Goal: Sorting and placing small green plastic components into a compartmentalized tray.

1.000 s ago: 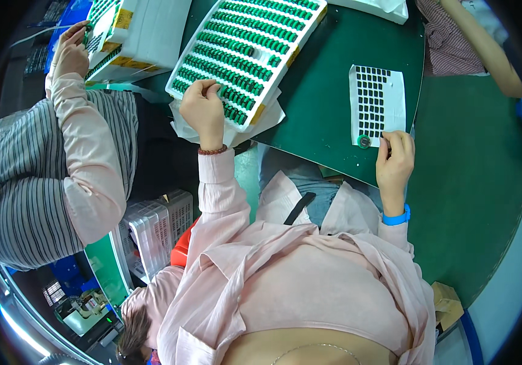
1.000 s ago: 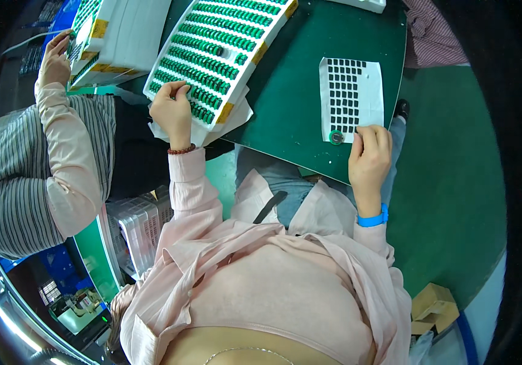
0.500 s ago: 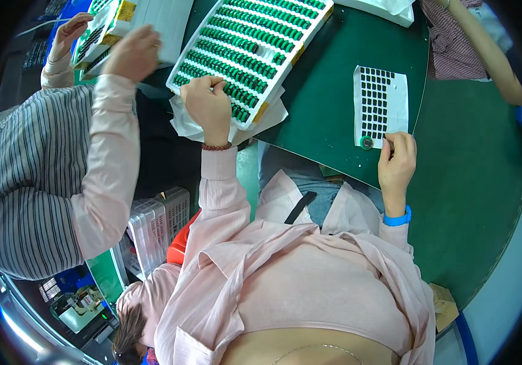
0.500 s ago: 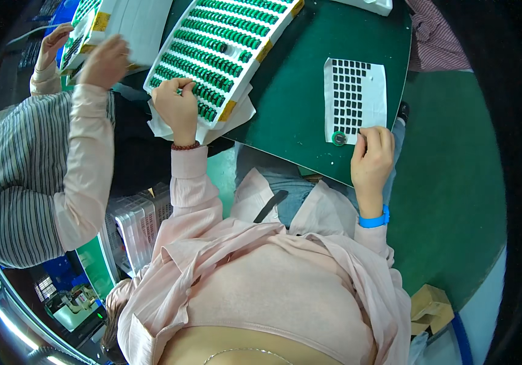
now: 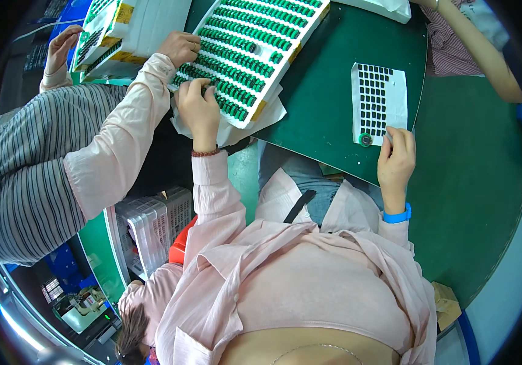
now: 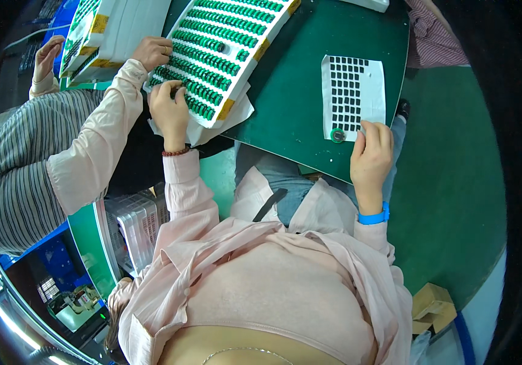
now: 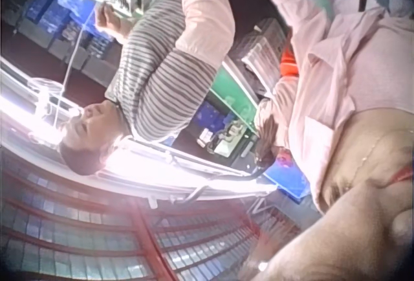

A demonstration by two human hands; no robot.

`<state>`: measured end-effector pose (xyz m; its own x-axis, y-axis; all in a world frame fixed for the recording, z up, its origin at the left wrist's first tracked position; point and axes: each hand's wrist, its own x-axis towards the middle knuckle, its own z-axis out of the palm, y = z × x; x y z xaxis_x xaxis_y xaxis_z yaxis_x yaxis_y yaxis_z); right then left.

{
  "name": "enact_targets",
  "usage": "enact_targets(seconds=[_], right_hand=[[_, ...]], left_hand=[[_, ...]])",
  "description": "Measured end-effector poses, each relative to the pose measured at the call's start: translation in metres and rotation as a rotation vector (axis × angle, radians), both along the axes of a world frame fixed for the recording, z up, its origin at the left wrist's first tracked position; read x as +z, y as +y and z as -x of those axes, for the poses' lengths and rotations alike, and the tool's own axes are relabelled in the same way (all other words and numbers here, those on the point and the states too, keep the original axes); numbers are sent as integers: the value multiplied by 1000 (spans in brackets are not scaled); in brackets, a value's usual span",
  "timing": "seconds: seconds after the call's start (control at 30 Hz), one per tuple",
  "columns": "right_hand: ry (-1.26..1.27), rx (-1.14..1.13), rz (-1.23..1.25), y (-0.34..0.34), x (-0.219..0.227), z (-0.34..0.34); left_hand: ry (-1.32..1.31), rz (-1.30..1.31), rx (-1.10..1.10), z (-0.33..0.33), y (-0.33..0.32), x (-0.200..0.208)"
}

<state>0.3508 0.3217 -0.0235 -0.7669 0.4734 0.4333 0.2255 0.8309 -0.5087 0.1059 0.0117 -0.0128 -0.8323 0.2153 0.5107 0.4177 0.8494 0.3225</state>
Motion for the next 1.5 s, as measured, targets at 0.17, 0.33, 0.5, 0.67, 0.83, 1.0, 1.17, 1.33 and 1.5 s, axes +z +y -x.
enact_targets(seconds=[0.17, 0.33, 0.5, 0.67, 0.83, 1.0, 1.17, 1.33, 1.5], right_hand=[[-47, -24, -32, -1, -6, -3], [18, -20, 44, -1, -8, 3], [3, -29, 66, -5, -4, 9], [-36, 12, 213, -8, 21, 8], [-72, 263, 1165, -43, 42, 10], [12, 304, 1391, -59, 41, 17], [-15, 284, 1366, -61, 33, 14], [20, 248, 1343, -63, 39, 17], [76, 254, 1241, -67, 38, 18]], left_hand=[[-124, 193, 143, 12, 11, 3], [-143, 56, 160, 25, 12, 15], [17, -124, 190, -4, 9, 30], [-813, -1066, -212, -95, 71, 39], [-1340, -1266, -293, -146, 111, 26], [-1341, -1292, -261, -160, 122, 25], [-1285, -1237, -288, -162, 120, 26], [-1229, -1226, -288, -167, 122, 30], [-1175, -1237, -277, -168, 123, 30]])
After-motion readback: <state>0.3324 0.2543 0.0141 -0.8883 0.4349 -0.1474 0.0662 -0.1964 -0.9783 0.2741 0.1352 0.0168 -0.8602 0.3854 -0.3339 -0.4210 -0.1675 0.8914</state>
